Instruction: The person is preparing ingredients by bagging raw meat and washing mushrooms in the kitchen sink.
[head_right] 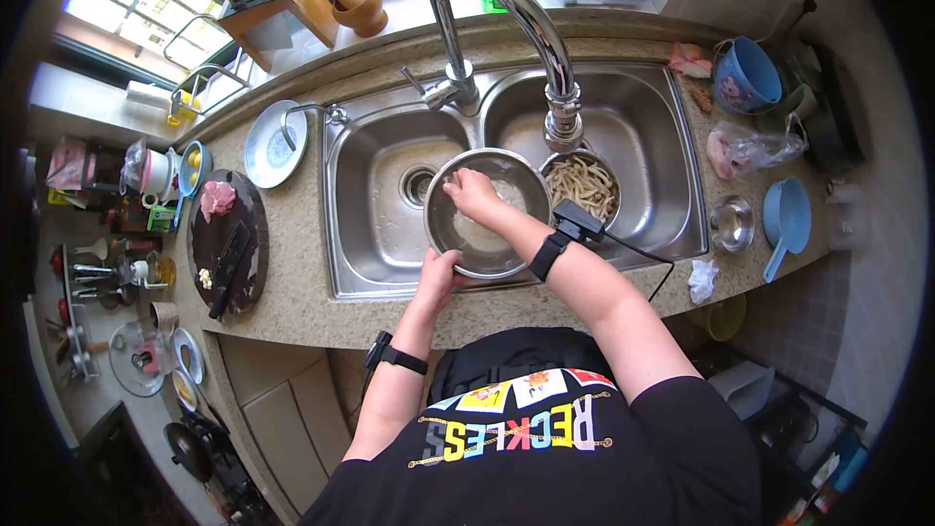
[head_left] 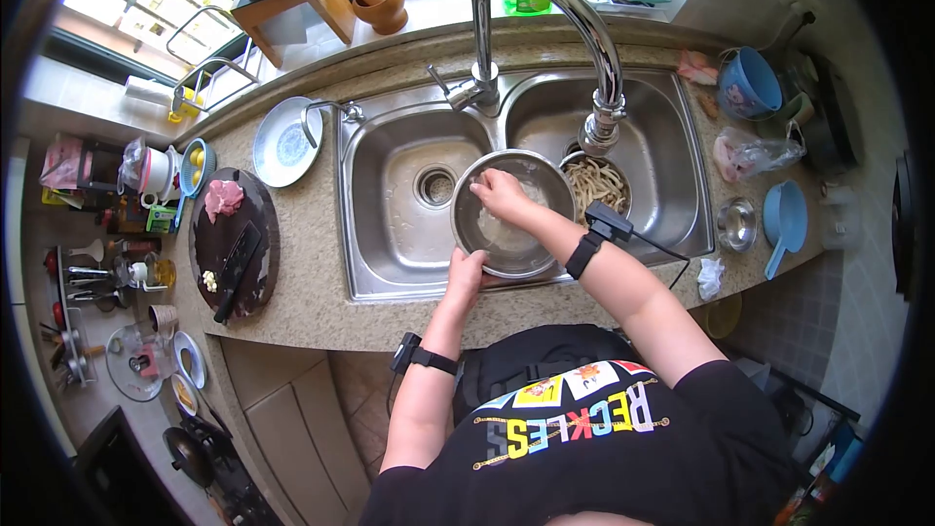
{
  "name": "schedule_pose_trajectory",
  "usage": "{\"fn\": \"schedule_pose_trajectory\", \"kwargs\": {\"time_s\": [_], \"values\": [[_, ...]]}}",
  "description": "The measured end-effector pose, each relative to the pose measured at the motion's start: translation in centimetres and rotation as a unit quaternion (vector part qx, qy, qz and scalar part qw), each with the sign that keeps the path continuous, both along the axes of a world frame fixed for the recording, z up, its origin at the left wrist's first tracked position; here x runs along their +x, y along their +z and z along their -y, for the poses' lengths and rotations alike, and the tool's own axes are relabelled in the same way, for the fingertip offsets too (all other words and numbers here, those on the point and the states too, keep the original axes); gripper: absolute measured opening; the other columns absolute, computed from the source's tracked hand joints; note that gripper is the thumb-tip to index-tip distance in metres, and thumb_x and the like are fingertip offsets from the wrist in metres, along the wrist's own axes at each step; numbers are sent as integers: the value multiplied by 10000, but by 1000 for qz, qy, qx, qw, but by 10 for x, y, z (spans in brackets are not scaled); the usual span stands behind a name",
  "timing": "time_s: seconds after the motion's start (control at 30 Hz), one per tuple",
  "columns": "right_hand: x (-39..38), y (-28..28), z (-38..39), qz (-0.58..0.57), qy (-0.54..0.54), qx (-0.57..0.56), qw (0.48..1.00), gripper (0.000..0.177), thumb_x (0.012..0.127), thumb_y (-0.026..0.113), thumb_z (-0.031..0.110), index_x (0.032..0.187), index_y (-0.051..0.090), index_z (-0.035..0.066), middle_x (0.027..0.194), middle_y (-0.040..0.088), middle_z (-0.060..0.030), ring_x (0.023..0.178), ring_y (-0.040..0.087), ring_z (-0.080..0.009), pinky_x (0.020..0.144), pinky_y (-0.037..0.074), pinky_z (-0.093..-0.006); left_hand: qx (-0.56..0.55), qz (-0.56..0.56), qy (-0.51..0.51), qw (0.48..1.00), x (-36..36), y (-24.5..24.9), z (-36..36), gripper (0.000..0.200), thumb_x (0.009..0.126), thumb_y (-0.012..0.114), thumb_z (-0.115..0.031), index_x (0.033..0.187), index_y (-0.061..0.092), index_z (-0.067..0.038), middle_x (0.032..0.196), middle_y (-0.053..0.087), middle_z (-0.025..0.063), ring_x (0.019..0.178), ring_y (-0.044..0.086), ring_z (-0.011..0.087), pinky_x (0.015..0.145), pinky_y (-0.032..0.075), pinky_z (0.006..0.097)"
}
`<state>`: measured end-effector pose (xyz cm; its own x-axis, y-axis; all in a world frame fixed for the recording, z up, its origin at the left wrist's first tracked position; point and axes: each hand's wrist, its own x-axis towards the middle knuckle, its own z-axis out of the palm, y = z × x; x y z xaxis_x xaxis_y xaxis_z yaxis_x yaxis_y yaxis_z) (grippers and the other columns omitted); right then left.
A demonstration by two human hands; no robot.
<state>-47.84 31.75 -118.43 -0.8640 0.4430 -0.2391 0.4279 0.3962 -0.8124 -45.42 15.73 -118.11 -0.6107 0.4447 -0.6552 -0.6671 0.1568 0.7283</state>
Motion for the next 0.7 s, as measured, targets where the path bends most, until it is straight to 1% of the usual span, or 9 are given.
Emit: {"fn": "schedule_pose_trajectory", "kwargs": {"time_s": [0.03,0.07,0.13,0.27,0.37,0.43,0.57,0.67,0.7], "values": [[-4,0,4,-8,-18,8,1000,251,775,624,233,742,587,-12,736,611,-210,744,603,-363,683,465,-427,-1,-1,2,1000,-1,2,0,257,722,456,-4,975,504,7,805,578,80,638,605,178,478,548,320],[-8,-1,7,-9,-16,8,1000,251,775,624,233,742,587,-12,736,611,-210,744,603,-363,683,465,-427,10,5,2,1000,-2,5,1,258,722,452,-2,975,504,4,805,576,77,636,602,172,476,544,312],[-11,-3,11,20,-38,-79,996,220,762,629,208,732,594,-7,743,618,-197,746,610,-349,682,466,-425,22,12,1,1000,-2,7,1,258,723,448,0,975,503,2,805,575,75,634,600,167,475,540,304],[-9,-3,9,-7,-45,-79,996,188,757,632,188,748,605,2,754,623,-187,744,612,-339,679,469,-417,20,9,-1,1000,-4,12,0,266,716,441,6,976,495,-2,802,568,71,620,590,160,487,538,288],[4,-1,-2,-31,16,-55,998,157,769,622,168,784,616,12,785,629,-184,763,613,-335,688,471,-406,23,13,-6,1000,-4,9,0,272,712,440,7,979,490,-3,799,564,69,619,588,159,487,538,288],[16,1,-8,-66,-36,7,997,151,782,610,158,834,615,16,816,629,-190,793,611,-338,700,471,-398,20,15,-6,1000,-3,2,1,275,711,440,7,981,488,-2,796,562,69,621,589,158,483,538,291],[25,13,-6,-17,3,-2,1000,194,785,623,181,900,603,26,841,630,-190,829,607,-342,722,467,-398,7,3,1,1000,-4,-3,5,269,711,439,5,975,486,-4,788,560,68,615,588,159,470,537,299],[18,11,5,-36,38,1,999,206,775,638,184,902,604,25,847,629,-196,836,610,-338,723,466,-401,3,1,2,1000,-5,-2,5,261,713,438,5,969,486,-5,782,561,67,610,589,162,473,539,303],[18,11,10,-53,41,1,998,172,785,637,144,883,597,10,695,604,-144,643,591,-243,611,451,-349,4,3,-1,1000,-5,-1,4,257,714,437,5,967,486,-6,779,561,66,611,589,164,479,540,305]]}}
